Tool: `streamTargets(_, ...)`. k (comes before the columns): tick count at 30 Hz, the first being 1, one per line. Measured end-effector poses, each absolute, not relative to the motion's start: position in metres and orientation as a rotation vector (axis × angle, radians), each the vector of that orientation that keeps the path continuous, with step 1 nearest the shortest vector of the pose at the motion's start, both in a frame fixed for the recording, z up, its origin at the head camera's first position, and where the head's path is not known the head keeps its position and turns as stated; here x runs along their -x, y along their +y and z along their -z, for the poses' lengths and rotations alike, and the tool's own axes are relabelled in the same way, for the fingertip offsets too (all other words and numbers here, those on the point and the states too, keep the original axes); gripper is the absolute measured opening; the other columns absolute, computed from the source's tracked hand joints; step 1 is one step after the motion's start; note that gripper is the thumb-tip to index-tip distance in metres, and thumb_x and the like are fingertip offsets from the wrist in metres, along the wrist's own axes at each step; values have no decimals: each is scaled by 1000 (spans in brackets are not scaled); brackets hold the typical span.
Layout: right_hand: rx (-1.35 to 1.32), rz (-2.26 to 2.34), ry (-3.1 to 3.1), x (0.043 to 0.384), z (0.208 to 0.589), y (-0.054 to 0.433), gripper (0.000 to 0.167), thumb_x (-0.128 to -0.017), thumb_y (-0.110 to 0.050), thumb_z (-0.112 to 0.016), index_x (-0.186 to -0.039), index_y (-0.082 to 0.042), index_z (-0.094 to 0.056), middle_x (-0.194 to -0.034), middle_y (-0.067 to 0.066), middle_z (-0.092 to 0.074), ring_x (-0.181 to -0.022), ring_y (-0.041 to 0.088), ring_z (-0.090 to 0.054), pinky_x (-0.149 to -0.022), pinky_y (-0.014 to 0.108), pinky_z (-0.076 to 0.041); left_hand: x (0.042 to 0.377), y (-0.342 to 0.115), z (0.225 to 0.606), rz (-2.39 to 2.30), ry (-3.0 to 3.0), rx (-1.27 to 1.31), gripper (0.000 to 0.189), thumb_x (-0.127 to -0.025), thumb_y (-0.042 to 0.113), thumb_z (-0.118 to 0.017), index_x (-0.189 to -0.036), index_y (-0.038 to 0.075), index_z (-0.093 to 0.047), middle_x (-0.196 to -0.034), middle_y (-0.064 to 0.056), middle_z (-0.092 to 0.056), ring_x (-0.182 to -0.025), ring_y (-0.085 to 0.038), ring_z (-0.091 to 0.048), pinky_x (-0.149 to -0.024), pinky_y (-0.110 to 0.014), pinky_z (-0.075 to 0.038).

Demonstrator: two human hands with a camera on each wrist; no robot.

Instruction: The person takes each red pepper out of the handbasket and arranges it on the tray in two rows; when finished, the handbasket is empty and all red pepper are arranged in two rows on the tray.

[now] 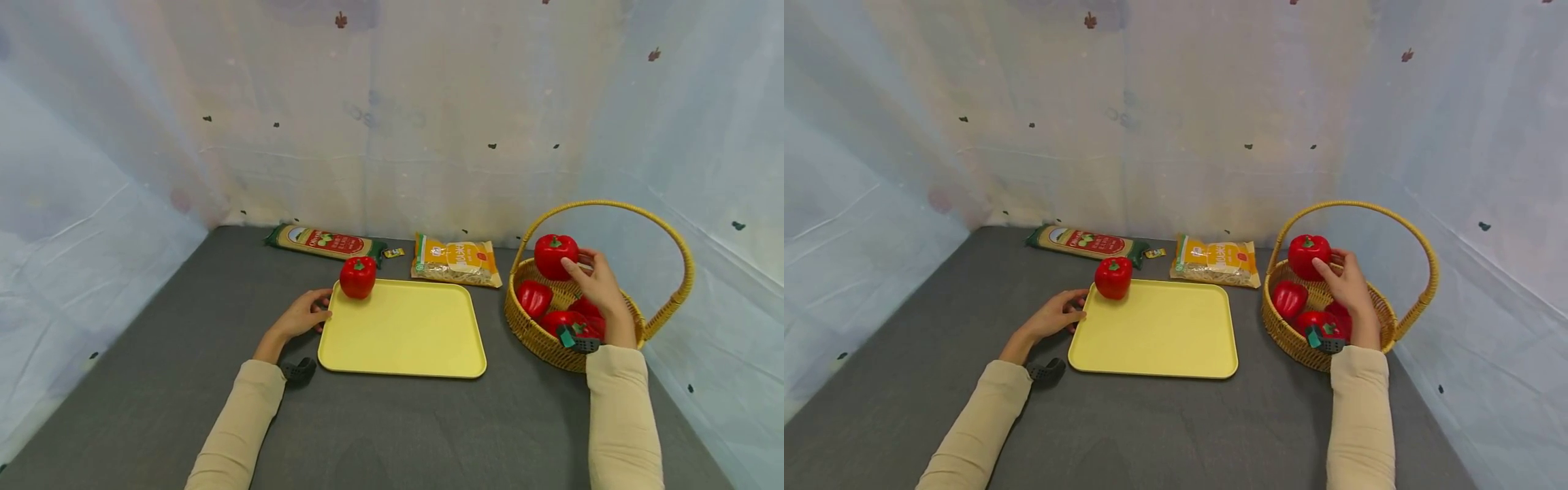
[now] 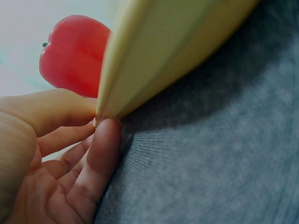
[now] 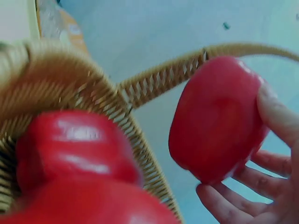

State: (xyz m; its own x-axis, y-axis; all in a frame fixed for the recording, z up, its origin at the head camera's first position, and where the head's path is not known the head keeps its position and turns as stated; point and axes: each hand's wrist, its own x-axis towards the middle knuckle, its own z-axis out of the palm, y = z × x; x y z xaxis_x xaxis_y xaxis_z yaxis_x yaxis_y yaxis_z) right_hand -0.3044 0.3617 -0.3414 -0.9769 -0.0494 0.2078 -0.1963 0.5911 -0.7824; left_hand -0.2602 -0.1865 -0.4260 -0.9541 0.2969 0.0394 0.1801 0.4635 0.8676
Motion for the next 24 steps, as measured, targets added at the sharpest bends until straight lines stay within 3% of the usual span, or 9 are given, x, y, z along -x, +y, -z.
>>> streamTargets(4,-310,-1450,-2561,297,340,352,69,-97,-31,-47,-146,2,-12,-140,32,-26,-120,27,-47,-78,10,-47,260,-186,426,-1514,2584,-432,53,-91,2,-55,-137,-12,-34,-114,-28,-43,-72,-27,-53,-60,-37,-54)
streamTargets(8,-457,-1558,-2432,291,343,338,62,-98,-18,-48,-148,-7,-15,-135,25,-32,-105,0,-51,-79,9,-47,261,-187,427,-1518,2583,-433,53,-91,2,-55,-137,-12,-34,-113,-27,-43,-72,-28,-52,-60,-37,-53)
streamTargets(14,-564,-1692,-2265,281,344,305,59,-94,-3,-51,-146,-8,-24,-124,2,-44,-104,3,-53,-81,11,-47,267,-189,436,-1522,2588,-412,54,-91,3,-56,-138,-10,-35,-113,-25,-43,-71,-26,-52,-60,-36,-53)
streamTargets(16,-581,-1704,-2234,280,346,294,59,-93,-2,-52,-145,-8,-26,-124,-1,-44,-106,6,-52,-82,11,-47,275,-192,445,-1521,2589,-404,54,-91,5,-58,-138,-8,-36,-113,-24,-44,-71,-24,-52,-59,-35,-53)
streamTargets(24,-573,-1730,-2183,286,352,249,57,-92,-1,-53,-144,-4,-29,-128,10,-43,-105,14,-53,-84,13,-47,287,-198,463,-1515,2599,-369,54,-91,9,-60,-139,-2,-38,-114,-20,-44,-72,-22,-51,-58,-33,-53)
